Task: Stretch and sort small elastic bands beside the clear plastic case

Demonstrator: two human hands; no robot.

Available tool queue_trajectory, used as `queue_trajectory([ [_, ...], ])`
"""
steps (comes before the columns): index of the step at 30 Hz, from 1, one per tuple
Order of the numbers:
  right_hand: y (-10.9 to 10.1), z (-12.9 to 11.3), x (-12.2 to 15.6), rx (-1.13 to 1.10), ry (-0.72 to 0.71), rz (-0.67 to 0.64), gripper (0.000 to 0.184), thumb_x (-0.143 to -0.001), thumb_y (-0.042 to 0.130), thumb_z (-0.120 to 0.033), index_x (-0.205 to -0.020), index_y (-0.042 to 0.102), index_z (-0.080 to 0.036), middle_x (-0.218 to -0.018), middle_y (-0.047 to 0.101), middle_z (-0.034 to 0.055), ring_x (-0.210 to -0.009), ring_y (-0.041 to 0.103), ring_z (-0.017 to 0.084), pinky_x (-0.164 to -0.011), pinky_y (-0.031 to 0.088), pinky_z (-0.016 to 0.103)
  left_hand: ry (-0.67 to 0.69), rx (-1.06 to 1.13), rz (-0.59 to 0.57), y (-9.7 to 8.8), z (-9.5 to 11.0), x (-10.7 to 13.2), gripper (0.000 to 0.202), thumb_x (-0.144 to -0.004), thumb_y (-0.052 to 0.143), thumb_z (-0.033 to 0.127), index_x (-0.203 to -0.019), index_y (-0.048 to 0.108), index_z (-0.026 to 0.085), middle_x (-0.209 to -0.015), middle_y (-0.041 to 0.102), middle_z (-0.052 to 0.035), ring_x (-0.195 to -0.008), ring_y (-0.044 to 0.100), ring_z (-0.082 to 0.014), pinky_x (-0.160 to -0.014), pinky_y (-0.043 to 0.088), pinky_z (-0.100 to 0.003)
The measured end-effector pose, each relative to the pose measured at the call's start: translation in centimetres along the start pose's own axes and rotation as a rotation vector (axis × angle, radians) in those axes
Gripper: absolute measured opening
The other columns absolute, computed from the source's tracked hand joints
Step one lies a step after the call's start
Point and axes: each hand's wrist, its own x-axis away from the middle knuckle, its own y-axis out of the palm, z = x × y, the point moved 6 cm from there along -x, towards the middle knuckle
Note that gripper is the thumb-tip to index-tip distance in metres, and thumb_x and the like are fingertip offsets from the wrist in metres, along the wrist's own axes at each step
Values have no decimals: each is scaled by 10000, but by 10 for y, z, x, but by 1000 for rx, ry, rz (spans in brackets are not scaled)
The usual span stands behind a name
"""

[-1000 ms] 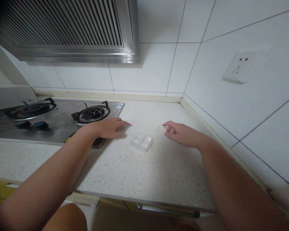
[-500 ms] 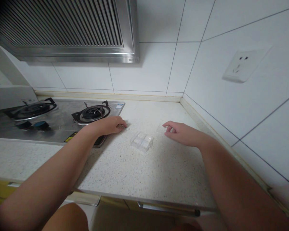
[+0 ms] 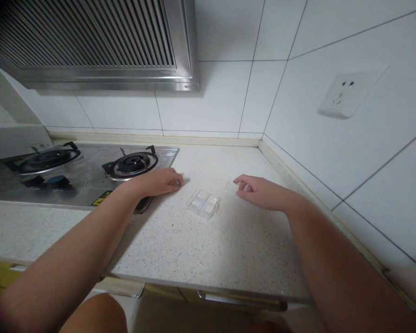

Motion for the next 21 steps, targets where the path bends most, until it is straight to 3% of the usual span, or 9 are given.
queue_trajectory([
  [6, 1, 0, 0, -10, -2, -9, 557, -887, 462, -538, -1348, 514, -230, -1090, 639, 66, -835, 566, 112, -735, 434, 241, -14, -10, 31, 0, -6, -4, 210, -818, 557, 187, -950, 719, 201, -974, 702, -79, -875, 619, -212, -774, 449, -307],
  [16, 1, 0, 2, -12, -9, -19, 557, -892, 461, -538, -1351, 504, -226, -1080, 641, 62, -832, 565, 107, -743, 442, 241, -65, 25, 157, -6, -15, -6, 239, -836, 536, 170, -988, 721, 187, -997, 724, -69, -885, 642, -199, -789, 462, -294],
  [21, 0, 0, 1, 1, 0, -16, 554, -894, 458, -542, -1352, 504, -234, -1066, 643, 57, -825, 566, 106, -734, 438, 245, -72, 39, 123, -12, -16, 2, 255, -853, 540, 206, -1036, 718, 196, -1009, 731, -65, -888, 653, -200, -789, 474, -295],
])
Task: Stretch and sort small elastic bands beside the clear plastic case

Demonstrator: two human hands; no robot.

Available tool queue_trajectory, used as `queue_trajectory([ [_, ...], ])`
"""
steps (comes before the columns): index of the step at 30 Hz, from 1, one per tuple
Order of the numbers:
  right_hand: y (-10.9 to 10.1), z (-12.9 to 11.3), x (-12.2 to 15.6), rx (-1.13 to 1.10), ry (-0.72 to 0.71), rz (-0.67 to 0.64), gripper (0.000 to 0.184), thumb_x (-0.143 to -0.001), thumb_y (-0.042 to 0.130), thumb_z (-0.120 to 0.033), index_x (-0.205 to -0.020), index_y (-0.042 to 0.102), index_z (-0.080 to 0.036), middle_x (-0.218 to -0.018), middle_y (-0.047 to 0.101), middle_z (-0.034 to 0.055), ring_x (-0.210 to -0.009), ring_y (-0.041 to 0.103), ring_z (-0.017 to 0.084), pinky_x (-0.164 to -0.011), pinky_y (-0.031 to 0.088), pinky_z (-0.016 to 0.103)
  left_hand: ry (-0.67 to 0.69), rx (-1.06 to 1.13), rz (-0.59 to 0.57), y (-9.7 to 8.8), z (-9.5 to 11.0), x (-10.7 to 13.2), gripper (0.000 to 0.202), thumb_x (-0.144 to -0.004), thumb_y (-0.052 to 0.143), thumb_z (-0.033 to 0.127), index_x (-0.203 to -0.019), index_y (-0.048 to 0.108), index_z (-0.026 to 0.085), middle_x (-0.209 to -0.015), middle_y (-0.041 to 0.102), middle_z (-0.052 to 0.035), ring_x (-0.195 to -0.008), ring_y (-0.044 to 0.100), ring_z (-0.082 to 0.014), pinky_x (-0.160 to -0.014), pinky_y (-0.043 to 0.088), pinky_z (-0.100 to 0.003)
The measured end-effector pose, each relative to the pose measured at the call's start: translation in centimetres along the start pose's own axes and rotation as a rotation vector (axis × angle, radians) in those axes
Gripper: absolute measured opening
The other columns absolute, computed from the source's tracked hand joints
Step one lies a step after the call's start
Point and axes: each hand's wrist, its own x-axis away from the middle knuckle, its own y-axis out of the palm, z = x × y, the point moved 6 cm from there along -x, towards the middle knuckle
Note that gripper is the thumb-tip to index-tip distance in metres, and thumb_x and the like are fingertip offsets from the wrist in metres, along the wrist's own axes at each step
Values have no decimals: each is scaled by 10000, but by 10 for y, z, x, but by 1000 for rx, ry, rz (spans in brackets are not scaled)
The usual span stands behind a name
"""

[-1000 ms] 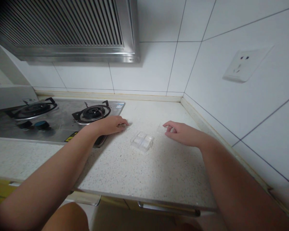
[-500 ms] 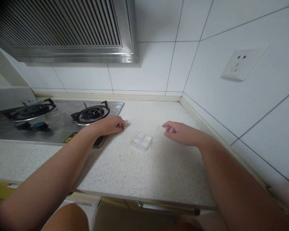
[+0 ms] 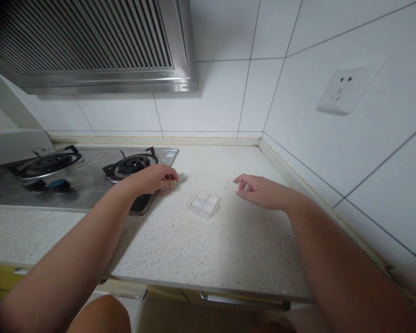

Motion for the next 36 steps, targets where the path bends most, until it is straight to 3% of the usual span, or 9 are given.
queue_trajectory([
  [3, 0, 1, -1, 1, 1, 8, 556, -892, 463, -542, -1354, 506, -234, -1075, 643, 59, -839, 573, 111, -741, 438, 247, -11, 4, -63, -6, 0, 10, 377, -821, 555, 173, -1169, 693, 210, -1125, 715, -71, -982, 654, -211, -862, 482, -299],
  [7, 0, 2, 0, -10, -4, 6, 560, -888, 465, -550, -1352, 507, -238, -1054, 648, 56, -827, 574, 112, -730, 437, 245, 43, 0, -188, -6, 6, 22, 623, -771, 643, 198, -1388, 563, 225, -1405, 568, -92, -1250, 546, -240, -1076, 394, -327],
  [13, 0, 1, 0, -5, -8, 6, 577, -880, 471, -557, -1355, 510, -230, -1073, 650, 69, -845, 584, 121, -739, 438, 243, 58, -68, -231, 5, 11, 18, 674, -769, 600, 158, -1435, 531, 233, -1389, 581, -112, -1229, 561, -258, -1062, 405, -348],
  [19, 0, 1, -1, 0, -8, 4, 593, -871, 478, -559, -1355, 517, -218, -1111, 643, 78, -900, 593, 135, -799, 462, 261, 40, -79, -149, 10, 9, 6, 451, -790, 579, 164, -1222, 693, 230, -1201, 683, -98, -1072, 627, -245, -941, 460, -329],
  [26, 0, 0, -1, 9, -22, -2, 591, -879, 462, -562, -1353, 517, -214, -1121, 639, 91, -912, 592, 141, -817, 471, 271, -57, -49, -47, 11, -2, -7, 259, -754, 579, 115, -933, 749, 193, -912, 743, -61, -820, 653, -197, -735, 465, -276],
  [36, 1, 2, -1, -2, -31, -1, 558, -886, 461, -562, -1333, 522, -234, -1065, 649, 68, -859, 581, 124, -767, 462, 252, -142, 67, 182, -11, -7, -6, 241, -901, 570, 303, -1043, 706, 164, -945, 742, -77, -825, 660, -176, -740, 463, -275],
])
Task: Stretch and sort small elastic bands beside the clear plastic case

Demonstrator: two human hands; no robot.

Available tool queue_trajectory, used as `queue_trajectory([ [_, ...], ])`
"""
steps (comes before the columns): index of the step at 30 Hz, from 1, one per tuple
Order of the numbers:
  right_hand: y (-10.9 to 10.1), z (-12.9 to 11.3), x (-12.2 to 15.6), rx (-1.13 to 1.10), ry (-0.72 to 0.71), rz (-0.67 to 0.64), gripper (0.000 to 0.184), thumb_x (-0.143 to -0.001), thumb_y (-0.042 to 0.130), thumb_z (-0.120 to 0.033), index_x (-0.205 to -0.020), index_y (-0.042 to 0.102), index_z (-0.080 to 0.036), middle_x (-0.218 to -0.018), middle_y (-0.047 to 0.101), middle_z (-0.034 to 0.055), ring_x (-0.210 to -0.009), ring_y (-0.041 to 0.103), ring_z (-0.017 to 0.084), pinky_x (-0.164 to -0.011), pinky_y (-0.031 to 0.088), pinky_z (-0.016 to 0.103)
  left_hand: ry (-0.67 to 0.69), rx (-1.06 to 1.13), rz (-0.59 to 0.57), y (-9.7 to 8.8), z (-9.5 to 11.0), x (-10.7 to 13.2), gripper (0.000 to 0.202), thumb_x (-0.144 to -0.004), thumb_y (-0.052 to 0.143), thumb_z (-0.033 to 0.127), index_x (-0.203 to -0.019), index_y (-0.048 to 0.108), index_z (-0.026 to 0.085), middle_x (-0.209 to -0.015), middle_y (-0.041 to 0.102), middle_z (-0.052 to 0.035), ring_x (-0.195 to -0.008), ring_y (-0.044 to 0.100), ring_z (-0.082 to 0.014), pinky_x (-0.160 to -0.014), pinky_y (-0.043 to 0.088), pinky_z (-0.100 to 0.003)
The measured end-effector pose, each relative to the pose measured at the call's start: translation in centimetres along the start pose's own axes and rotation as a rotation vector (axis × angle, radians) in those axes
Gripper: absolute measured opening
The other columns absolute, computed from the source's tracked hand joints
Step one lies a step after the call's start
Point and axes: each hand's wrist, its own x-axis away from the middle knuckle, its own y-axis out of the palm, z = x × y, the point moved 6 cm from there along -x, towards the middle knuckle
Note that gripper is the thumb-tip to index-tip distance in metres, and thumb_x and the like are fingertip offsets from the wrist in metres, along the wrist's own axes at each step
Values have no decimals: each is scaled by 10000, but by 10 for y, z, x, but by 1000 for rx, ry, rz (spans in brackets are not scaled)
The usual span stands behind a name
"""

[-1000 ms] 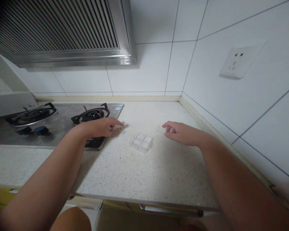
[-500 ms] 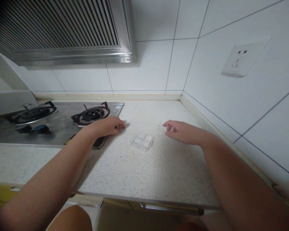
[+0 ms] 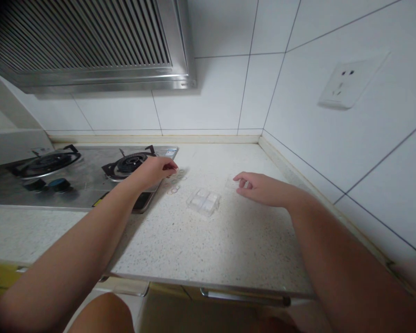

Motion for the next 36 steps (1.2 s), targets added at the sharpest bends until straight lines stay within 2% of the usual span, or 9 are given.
queue_trajectory([
  [5, -1, -2, 1, 3, 15, 3, 584, -876, 473, -562, -1336, 528, -205, -1096, 646, 91, -899, 593, 137, -795, 469, 258, -8, -11, 0, 2, -3, 0, 275, -943, 496, 310, -1062, 701, 169, -815, 730, -59, -753, 653, -172, -712, 444, -278],
  [12, -1, 1, 0, 14, 10, 4, 583, -881, 454, -570, -1342, 521, -219, -1113, 648, 86, -894, 596, 138, -783, 468, 257, 111, -60, -121, -2, 3, 11, 370, -883, 590, 380, -1184, 691, 192, -1158, 683, -114, -979, 634, -216, -860, 448, -296],
  [14, -1, 2, 0, 14, 1, 8, 584, -878, 461, -569, -1339, 526, -216, -1125, 645, 89, -906, 598, 141, -797, 473, 262, 120, -44, -221, -5, 7, 19, 304, -870, 601, 391, -1076, 724, 205, -1078, 699, -84, -938, 637, -207, -817, 451, -280],
  [16, -1, 2, 0, 14, 4, 7, 584, -876, 463, -568, -1336, 529, -215, -1138, 643, 90, -922, 600, 145, -810, 478, 267, 95, 56, -393, -1, 11, 28, 243, -862, 609, 381, -983, 737, 213, -965, 725, -40, -871, 647, -181, -762, 449, -251],
  [18, -1, 1, 1, 17, 20, 0, 587, -876, 462, -567, -1338, 530, -212, -1147, 641, 93, -931, 603, 150, -818, 481, 273, 92, 138, -544, 5, 18, 36, 236, -856, 620, 380, -980, 743, 221, -930, 738, -17, -862, 650, -172, -740, 445, -236],
  [20, -1, 0, 1, 22, 34, -7, 592, -876, 465, -563, -1345, 527, -207, -1160, 638, 98, -943, 604, 155, -831, 483, 278, 113, 173, -605, 10, 25, 40, 249, -862, 611, 371, -1019, 742, 227, -940, 743, -8, -867, 651, -171, -736, 446, -233],
  [24, -2, -3, 3, 29, 48, -4, 595, -874, 473, -559, -1353, 523, -209, -1181, 631, 95, -966, 604, 160, -853, 486, 289, 167, 92, -534, 13, 29, 36, 255, -885, 563, 349, -1014, 739, 216, -949, 741, -30, -836, 641, -181, -732, 450, -257],
  [30, -1, -1, 2, 24, 33, -8, 590, -879, 463, -572, -1348, 527, -219, -1177, 633, 91, -967, 610, 163, -852, 488, 291, 143, -77, -358, 10, 15, 26, 252, -889, 534, 334, -989, 723, 200, -904, 724, -79, -870, 633, -225, -792, 465, -300],
  [36, -1, 1, 0, 26, 23, 2, 598, -873, 476, -566, -1351, 526, -210, -1194, 629, 98, -987, 611, 167, -872, 492, 298, 143, -106, -174, 4, 8, 17, 335, -921, 463, 248, -1147, 688, 146, -1140, 681, -136, -1059, 617, -244, -944, 447, -318],
])
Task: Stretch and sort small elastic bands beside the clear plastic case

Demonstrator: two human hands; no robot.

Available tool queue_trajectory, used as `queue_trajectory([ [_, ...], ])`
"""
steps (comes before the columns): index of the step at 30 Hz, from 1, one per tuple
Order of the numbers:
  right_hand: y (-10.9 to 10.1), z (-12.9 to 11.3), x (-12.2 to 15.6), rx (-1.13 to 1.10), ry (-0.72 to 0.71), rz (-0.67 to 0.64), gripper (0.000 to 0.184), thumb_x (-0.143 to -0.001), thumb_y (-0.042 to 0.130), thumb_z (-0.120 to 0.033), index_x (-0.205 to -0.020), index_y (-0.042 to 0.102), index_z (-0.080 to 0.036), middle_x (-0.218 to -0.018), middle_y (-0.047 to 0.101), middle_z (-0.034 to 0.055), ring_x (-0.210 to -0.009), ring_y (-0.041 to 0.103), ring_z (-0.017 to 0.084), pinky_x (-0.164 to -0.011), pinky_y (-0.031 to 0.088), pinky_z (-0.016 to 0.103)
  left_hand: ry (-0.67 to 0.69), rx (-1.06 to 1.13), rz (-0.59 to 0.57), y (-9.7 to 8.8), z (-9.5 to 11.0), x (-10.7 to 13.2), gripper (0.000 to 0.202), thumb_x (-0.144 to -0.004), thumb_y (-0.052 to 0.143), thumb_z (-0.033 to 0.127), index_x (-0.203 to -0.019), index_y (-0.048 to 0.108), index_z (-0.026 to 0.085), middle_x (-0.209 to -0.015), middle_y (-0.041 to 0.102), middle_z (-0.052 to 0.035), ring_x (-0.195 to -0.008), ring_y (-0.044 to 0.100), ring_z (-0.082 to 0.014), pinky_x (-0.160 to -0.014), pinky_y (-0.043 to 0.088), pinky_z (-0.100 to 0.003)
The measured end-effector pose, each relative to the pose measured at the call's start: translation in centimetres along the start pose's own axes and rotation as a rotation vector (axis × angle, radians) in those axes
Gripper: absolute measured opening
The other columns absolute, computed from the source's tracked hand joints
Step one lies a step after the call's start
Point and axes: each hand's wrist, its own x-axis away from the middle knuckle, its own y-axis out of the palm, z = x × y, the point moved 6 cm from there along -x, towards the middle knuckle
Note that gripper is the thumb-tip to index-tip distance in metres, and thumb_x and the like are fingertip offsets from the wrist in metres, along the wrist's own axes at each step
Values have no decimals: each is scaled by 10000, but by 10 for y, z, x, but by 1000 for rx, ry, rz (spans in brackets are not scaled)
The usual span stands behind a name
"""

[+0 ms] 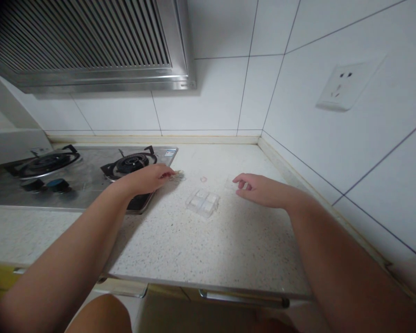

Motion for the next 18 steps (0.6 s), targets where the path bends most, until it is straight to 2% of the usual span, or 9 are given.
queue_trajectory([
  [2, 0, -1, 0, 2, -4, -3, 590, -876, 476, -560, -1347, 530, -208, -1194, 628, 98, -988, 610, 167, -881, 491, 303, 8, -23, 34, -3, 1, 0, 373, -926, 443, 223, -1212, 664, 131, -1178, 657, -147, -1082, 607, -234, -968, 436, -316],
  [6, 0, -2, 0, 3, -3, -4, 594, -874, 482, -548, -1349, 532, -197, -1208, 622, 105, -999, 607, 171, -898, 489, 309, 117, -12, -16, 0, 16, 0, 361, -909, 460, 185, -1191, 684, 168, -1172, 655, -113, -1084, 603, -214, -977, 428, -307],
  [9, -1, -3, 0, 1, -1, -4, 599, -870, 486, -551, -1353, 532, -199, -1217, 620, 104, -1007, 606, 175, -896, 489, 308, 195, 36, -72, 7, 27, 0, 329, -949, 442, 226, -1158, 691, 181, -1164, 672, -89, -1085, 606, -200, -981, 425, -291],
  [13, -1, -3, 1, 5, 6, -3, 592, -875, 480, -548, -1357, 526, -208, -1204, 625, 98, -991, 609, 170, -876, 488, 300, 181, 0, -115, 16, 24, -1, 331, -979, 435, 290, -1174, 686, 197, -1162, 665, -102, -1074, 606, -210, -974, 430, -301],
  [16, -1, -1, 2, 3, 4, 1, 577, -879, 478, -549, -1346, 531, -214, -1191, 629, 91, -972, 609, 159, -855, 487, 287, 159, -67, -67, 16, 20, -2, 348, -975, 435, 272, -1220, 665, 182, -1174, 648, -120, -1102, 586, -227, -1003, 415, -328],
  [18, 0, 0, 1, 1, 1, -3, 575, -880, 478, -550, -1346, 527, -216, -1187, 629, 89, -959, 608, 153, -838, 486, 279, 176, -104, -11, 15, 24, -3, 368, -973, 437, 264, -1269, 633, 167, -1211, 629, -129, -1136, 561, -239, -1024, 405, -352],
])
